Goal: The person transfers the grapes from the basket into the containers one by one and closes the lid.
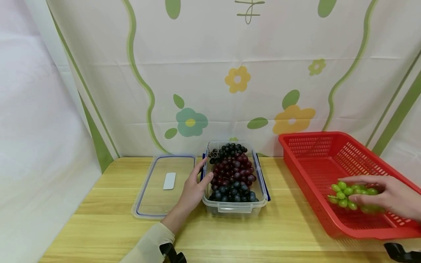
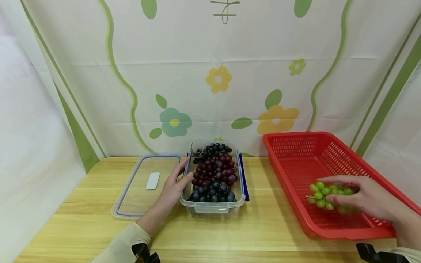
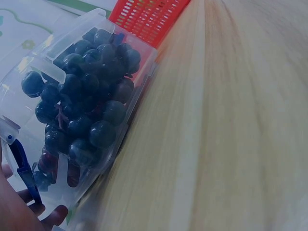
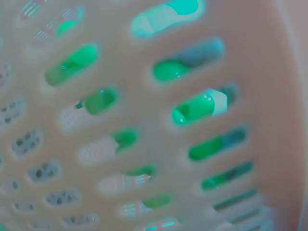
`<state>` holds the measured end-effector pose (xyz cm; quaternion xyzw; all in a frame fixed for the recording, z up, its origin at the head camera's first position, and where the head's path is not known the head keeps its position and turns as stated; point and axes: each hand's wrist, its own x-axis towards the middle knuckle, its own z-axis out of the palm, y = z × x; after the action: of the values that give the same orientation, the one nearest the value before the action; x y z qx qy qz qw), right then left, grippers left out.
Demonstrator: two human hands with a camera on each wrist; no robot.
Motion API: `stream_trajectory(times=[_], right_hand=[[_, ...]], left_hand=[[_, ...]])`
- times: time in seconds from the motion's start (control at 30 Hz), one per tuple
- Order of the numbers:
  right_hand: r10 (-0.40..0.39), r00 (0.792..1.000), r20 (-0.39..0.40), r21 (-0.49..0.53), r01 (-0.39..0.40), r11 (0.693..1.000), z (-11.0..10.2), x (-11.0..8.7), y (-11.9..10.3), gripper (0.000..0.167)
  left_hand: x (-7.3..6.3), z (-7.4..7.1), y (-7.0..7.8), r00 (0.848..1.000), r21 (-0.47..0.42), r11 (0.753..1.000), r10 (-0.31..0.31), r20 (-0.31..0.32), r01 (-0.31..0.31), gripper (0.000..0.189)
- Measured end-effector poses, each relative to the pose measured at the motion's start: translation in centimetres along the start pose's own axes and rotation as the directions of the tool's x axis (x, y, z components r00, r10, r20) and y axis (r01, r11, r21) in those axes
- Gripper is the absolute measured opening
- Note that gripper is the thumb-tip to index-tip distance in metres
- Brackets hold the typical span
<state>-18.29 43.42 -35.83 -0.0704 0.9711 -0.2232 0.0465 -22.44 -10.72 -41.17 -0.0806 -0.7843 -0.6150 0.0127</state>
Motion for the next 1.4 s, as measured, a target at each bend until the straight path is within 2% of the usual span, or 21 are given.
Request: stream_trajectory(times=[0.17,0.33,0.53,0.63,0.73,0.93,1.07,1.4], right_hand=[[0.033,0.997,-0.075,-0.035,-0.036,0.999,-0.7,-0.1,-1.5,0.061],[0.044,0.988,-0.146,-0.001,-0.045,0.999,-1.0,-0.3,-3.2,0.064],[0.043,0.957,-0.286,0.067,-0.025,0.997,-0.5,-0.6,-5.0,0.064],[0.053,0.947,-0.316,0.085,-0.027,0.996,-0.4,-0.9,-6.0,0.064],[0.043,0.940,-0.338,0.109,-0.006,0.994,-0.4,-1.1,-7.2,0.062],[-0.013,0.916,-0.401,0.159,0.084,0.984,0.0,-1.1,-10.1,0.057],[-0.019,0.919,-0.394,0.190,0.102,0.977,0.5,-0.7,-11.9,0.055],[-0.024,0.959,-0.284,0.212,0.088,0.973,1.2,1.2,-16.5,0.055]], left_hand=[[0.0,0.1,0.1,1.000,-0.003,1.000,0.001,0.000,-0.001,0.063],[0.0,0.0,0.1,1.000,-0.002,1.000,-0.005,-0.002,0.005,0.063],[0.0,-0.1,0.2,1.000,-0.002,1.000,-0.004,0.002,0.004,0.062],[-0.1,-0.1,0.3,1.000,-0.002,1.000,-0.001,0.005,0.001,0.063],[-0.1,-0.1,0.2,1.000,-0.001,1.000,-0.002,0.003,0.002,0.063],[-0.1,0.0,0.3,1.000,-0.008,1.000,-0.006,0.002,0.006,0.062],[0.0,0.0,0.2,1.000,-0.008,1.000,-0.004,0.001,0.004,0.062],[0.1,0.0,0.1,1.000,-0.014,1.000,-0.002,0.002,0.002,0.062]])
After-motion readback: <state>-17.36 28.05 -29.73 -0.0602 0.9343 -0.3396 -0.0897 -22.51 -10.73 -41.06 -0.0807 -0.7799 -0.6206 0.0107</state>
